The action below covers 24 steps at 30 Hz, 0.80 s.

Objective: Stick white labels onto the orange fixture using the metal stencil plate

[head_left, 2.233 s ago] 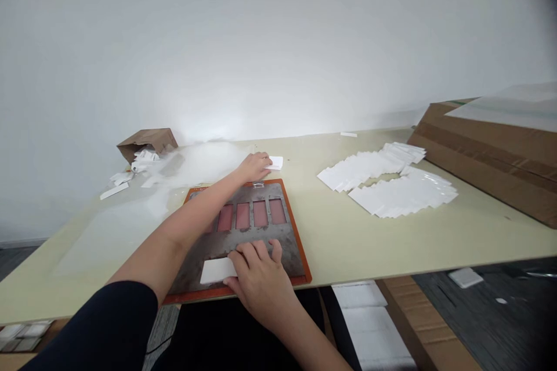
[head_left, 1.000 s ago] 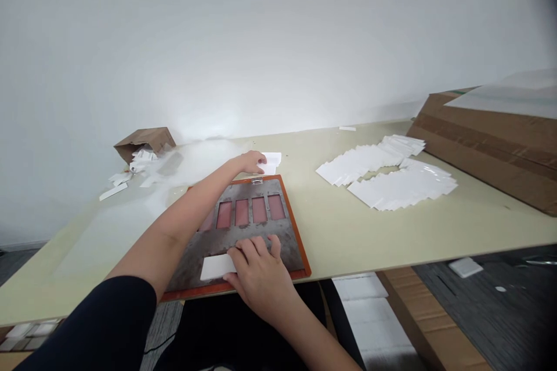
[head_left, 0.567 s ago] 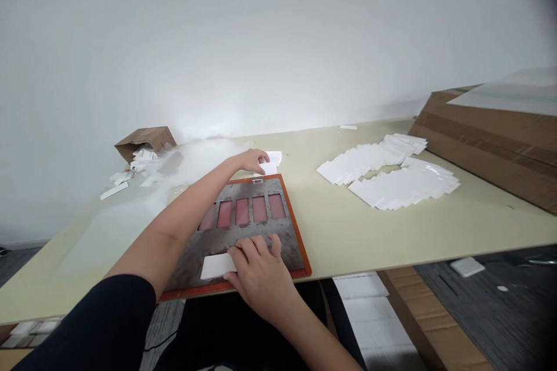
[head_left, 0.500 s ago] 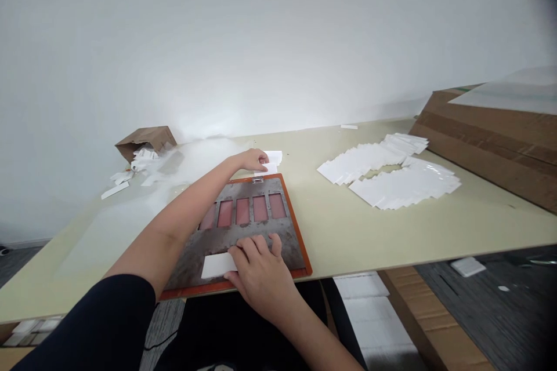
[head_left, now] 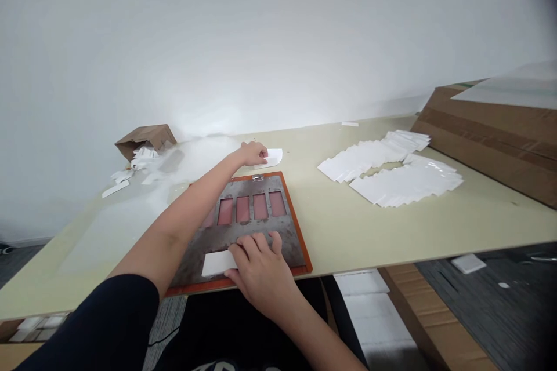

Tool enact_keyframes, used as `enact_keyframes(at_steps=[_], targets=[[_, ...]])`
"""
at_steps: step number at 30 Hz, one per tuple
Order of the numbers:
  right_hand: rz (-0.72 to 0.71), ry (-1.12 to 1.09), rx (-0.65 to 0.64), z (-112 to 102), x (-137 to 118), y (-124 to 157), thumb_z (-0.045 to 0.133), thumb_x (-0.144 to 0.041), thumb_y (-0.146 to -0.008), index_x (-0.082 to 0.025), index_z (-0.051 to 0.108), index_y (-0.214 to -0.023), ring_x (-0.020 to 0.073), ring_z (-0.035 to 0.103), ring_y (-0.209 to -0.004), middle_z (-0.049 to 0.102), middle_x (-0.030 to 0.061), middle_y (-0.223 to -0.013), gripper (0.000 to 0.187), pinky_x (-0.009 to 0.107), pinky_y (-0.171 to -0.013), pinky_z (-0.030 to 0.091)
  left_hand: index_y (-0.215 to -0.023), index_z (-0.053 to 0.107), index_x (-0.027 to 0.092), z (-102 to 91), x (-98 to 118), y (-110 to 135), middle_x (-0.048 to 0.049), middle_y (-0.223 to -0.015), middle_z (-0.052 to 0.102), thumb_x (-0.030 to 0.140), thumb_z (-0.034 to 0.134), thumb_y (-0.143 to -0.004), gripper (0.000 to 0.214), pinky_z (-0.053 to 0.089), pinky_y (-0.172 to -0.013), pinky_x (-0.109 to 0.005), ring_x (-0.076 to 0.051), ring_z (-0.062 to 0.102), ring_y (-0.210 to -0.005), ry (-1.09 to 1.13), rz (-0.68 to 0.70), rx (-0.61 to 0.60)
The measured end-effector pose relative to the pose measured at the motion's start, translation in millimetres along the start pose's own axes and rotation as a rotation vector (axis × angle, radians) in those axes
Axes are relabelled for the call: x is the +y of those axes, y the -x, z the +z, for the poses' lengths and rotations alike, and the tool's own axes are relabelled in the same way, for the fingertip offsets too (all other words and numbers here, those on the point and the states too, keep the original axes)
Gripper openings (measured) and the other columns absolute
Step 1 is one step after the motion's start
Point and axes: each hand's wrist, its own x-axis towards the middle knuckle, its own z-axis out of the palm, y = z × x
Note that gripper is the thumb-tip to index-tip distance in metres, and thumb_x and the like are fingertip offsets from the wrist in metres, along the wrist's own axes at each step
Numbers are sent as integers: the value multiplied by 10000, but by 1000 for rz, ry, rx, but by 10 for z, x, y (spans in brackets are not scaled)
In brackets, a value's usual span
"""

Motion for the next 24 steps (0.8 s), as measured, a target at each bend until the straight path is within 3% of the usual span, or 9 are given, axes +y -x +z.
enact_keyframes(at_steps=[4, 7, 13, 16, 18, 21, 24], targets=[[12, -16, -16, 16, 1, -2, 600, -451, -908, -208, 594, -1056, 235, 524, -940, 647, 61, -1039, 285, 485, -942, 329, -1236, 565, 168, -13, 29, 12, -98, -1237, 593, 371, 593, -918, 378, 540, -878, -446, -225, 612, -1051, 84, 13, 51], [26, -61, -30, -10, 0, 1, 608, -427, -908, -215, 594, -1106, 237, 532, -962, 652, 62, -1059, 290, 485, -957, 312, -1221, 575, 167, -57, 17, 76, -93, -1232, 597, 377, 590, -919, 368, 539, -879, -444, -229, 612, -1051, 199, 15, 155], [46, -218, -82, -388, 222, -111, 530, -455, -947, -246, 545, -1290, 241, 533, -1117, 616, 93, -1223, 402, 441, -982, 315, -1020, 676, 149, -5, -144, 469, -47, -1013, 704, 352, 619, -877, 255, 539, -816, -343, -184, 662, -892, 455, 7, 345], [117, -204, -54, -551, 569, -424, 508, -417, -961, -271, 612, -1182, 252, 550, -1113, 642, 67, -1199, 285, 478, -982, 297, -947, 694, 153, 138, -253, 730, -28, -967, 719, 348, 636, -841, 229, 533, -752, -294, -162, 667, -803, 538, -25, 405], [152, -203, -41, -551, 841, -735, 499, -378, -967, -248, 649, -1119, 263, 570, -1085, 666, 80, -1167, 250, 479, -959, 298, -954, 680, 147, 255, -310, 878, -34, -982, 705, 356, 636, -856, 235, 540, -741, -300, -160, 663, -807, 575, -45, 424], [109, -168, -24, -393, 1168, -1200, 451, -302, -979, -190, 645, -1163, 253, 578, -1060, 664, 128, -1187, 290, 415, -905, 336, -1091, 625, 142, 428, -361, 1035, -64, -1069, 658, 370, 605, -909, 292, 560, -769, -359, -176, 648, -889, 612, -62, 419], [35, -76, -21, -150, 1305, -1466, 423, -250, -988, -182, 598, -1270, 229, 554, -1114, 637, 121, -1256, 339, 373, -899, 333, -1171, 593, 153, 556, -382, 1119, -79, -1142, 629, 373, 591, -921, 334, 559, -817, -401, -198, 635, -963, 638, -53, 419]])
